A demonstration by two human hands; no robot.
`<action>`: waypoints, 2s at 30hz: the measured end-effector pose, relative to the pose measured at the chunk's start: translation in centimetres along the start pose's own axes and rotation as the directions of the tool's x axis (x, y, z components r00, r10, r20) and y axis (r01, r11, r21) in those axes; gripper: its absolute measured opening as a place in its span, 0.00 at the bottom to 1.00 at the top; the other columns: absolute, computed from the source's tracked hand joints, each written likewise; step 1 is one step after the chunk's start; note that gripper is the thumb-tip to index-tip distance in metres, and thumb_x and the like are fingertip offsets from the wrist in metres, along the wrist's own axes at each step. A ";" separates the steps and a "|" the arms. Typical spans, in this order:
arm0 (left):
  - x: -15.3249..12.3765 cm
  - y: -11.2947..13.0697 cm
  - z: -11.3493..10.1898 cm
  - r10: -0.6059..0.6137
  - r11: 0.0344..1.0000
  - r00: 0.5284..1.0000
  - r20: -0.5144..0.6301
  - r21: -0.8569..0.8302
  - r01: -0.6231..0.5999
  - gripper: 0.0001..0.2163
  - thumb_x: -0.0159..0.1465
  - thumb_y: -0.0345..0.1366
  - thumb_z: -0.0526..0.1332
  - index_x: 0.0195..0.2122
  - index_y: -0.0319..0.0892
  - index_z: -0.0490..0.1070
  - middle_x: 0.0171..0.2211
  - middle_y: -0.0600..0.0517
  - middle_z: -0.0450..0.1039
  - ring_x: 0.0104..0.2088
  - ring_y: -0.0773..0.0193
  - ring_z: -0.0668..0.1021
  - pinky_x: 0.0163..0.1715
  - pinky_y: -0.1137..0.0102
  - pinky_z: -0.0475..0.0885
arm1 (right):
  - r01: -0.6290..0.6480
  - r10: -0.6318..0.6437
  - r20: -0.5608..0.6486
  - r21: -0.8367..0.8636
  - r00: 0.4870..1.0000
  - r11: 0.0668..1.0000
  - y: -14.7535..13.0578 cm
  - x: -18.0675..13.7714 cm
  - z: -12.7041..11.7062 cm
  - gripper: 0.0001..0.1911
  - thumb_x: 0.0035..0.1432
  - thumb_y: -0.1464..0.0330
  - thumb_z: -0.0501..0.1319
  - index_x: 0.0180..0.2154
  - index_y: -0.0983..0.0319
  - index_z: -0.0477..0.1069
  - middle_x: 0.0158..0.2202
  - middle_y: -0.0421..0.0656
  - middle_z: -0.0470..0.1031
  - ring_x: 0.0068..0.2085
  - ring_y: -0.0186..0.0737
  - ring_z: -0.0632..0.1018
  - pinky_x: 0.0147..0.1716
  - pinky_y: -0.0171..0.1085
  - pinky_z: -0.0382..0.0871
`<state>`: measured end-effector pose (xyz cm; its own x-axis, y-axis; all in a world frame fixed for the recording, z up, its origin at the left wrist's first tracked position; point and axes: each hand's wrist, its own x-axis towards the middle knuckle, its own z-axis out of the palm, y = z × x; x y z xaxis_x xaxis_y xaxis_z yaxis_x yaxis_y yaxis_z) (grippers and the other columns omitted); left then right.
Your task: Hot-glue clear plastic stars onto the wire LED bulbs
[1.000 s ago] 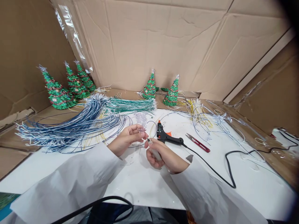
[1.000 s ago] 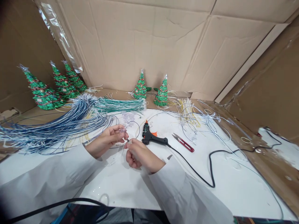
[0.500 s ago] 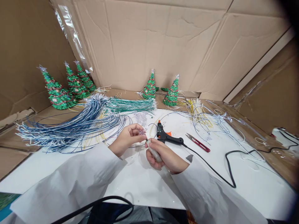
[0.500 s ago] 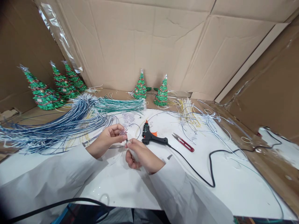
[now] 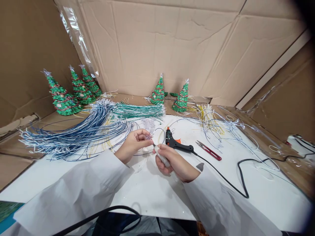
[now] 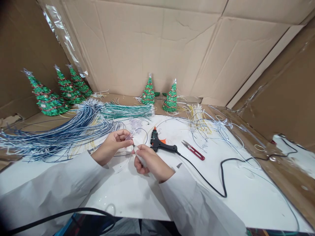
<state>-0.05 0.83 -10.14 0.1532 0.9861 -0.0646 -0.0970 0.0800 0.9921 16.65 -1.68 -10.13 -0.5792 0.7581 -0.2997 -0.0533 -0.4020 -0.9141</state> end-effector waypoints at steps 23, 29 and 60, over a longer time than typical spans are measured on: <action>-0.3 1.5 -0.8 -0.055 0.991 0.985 0.163 -0.110 0.074 0.14 0.45 0.33 0.69 0.31 0.39 0.68 0.19 0.58 0.66 0.20 0.73 0.65 0.22 0.76 0.56 | 0.315 -0.425 -0.315 -0.344 0.849 0.885 -1.5 0.0 -2.5 0.19 0.46 0.58 0.64 0.37 0.63 0.72 0.33 0.45 0.75 0.25 0.32 0.68 0.22 0.32 0.59; -0.3 1.5 -0.8 -0.019 0.999 0.981 0.193 -0.037 0.027 0.16 0.51 0.35 0.67 0.40 0.41 0.67 0.23 0.57 0.67 0.22 0.72 0.66 0.23 0.75 0.58 | 0.339 -0.376 -0.355 -0.164 0.856 0.926 -2.0 -0.2 -3.2 0.15 0.46 0.58 0.65 0.29 0.64 0.71 0.23 0.39 0.71 0.20 0.28 0.65 0.19 0.31 0.57; 1.3 1.2 -2.9 0.105 0.977 0.994 0.036 -0.189 -0.096 0.14 0.54 0.42 0.64 0.33 0.41 0.62 0.17 0.63 0.44 0.17 0.74 0.48 0.17 0.76 0.46 | 0.312 -0.484 -0.539 -0.382 0.689 0.870 -5.2 -1.1 -9.6 0.17 0.52 0.58 0.58 0.40 0.61 0.66 0.29 0.42 0.75 0.21 0.30 0.72 0.13 0.26 0.48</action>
<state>-2.79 2.58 -9.37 0.1772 0.9832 0.0437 -0.2956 0.0108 0.9552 25.40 4.52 -7.66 0.0653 0.9940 0.0881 0.0834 0.0826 -0.9931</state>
